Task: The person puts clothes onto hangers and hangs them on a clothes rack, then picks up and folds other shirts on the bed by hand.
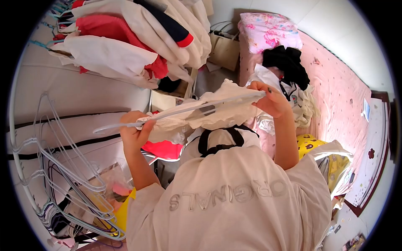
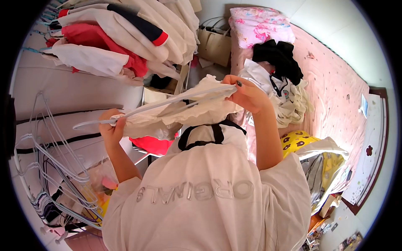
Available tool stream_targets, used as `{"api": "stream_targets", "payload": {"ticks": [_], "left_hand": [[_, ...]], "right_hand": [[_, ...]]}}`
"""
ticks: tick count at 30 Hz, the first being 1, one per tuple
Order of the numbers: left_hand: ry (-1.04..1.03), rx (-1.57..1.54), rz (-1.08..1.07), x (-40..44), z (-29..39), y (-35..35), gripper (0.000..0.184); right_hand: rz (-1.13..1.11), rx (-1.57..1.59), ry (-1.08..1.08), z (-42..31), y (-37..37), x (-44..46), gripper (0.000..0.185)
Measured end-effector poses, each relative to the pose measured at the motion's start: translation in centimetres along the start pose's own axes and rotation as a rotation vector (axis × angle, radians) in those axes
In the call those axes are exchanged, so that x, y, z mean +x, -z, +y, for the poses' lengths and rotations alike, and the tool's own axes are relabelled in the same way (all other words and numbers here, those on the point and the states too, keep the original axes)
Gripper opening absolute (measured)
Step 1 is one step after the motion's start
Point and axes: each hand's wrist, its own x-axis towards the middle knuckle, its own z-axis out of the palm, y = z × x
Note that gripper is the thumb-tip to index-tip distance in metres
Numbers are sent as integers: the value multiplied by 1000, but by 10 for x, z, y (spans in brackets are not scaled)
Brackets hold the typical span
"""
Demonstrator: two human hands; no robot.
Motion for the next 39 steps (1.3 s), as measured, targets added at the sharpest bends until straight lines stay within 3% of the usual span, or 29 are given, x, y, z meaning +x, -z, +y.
{"api": "stream_targets", "payload": {"ticks": [3, 6, 9, 12, 15, 19, 21, 22, 23, 24, 25, 28, 29, 32, 35, 39], "left_hand": [[-34, 78, 47, 2, 0, 2, 17], [-86, 147, 14, 5, -2, 7, 16], [-140, 158, 31, 8, -1, 13, 16], [-128, 195, -3, 8, 3, 18, 16], [-174, 224, 34, 11, 1, 13, 17], [-120, 263, 33, 10, -1, 18, 19], [-130, 294, 39, 15, 2, 23, 19], [-142, 318, 45, 16, 3, 24, 19], [-154, 342, 54, 18, 4, 24, 19], [-169, 365, 66, 19, 5, 25, 19], [-156, 387, 72, 18, 4, 25, 20], [-103, 419, 100, 13, 2, 24, 21], [-76, 410, 117, 11, 1, 23, 22], [-53, 376, 151, 3, -6, 21, 23], [-24, 385, 153, -4, -11, 19, 24], [14, 360, 37, -11, -20, 19, 26]], "right_hand": [[59, -16, -58, 4, 6, 0, 39], [88, 27, -114, 12, 16, 5, 47], [-21, -219, 32, 14, 11, 7, 65], [-266, -230, 157, 15, 3, 9, 84], [-227, -456, 229, 16, -10, 14, 85], [104, -400, -4, 75, 24, 28, 78], [181, -702, -231, 103, 14, 45, 62], [147, -900, -222, 129, 12, 54, 64], [112, -998, -365, 127, -17, 62, 74], [63, -1095, -357, 130, -37, 68, 86], [31, -1149, -288, 142, -48, 69, 85], [4, -1395, -485, 148, -64, 78, 77], [42, -1490, -488, 158, -57, 82, 54], [-36, -1042, -634, 166, -23, 95, 28], [295, -670, -492, 165, -10, 90, 17], [651, -323, -95, 129, 4, 80, 15]]}}
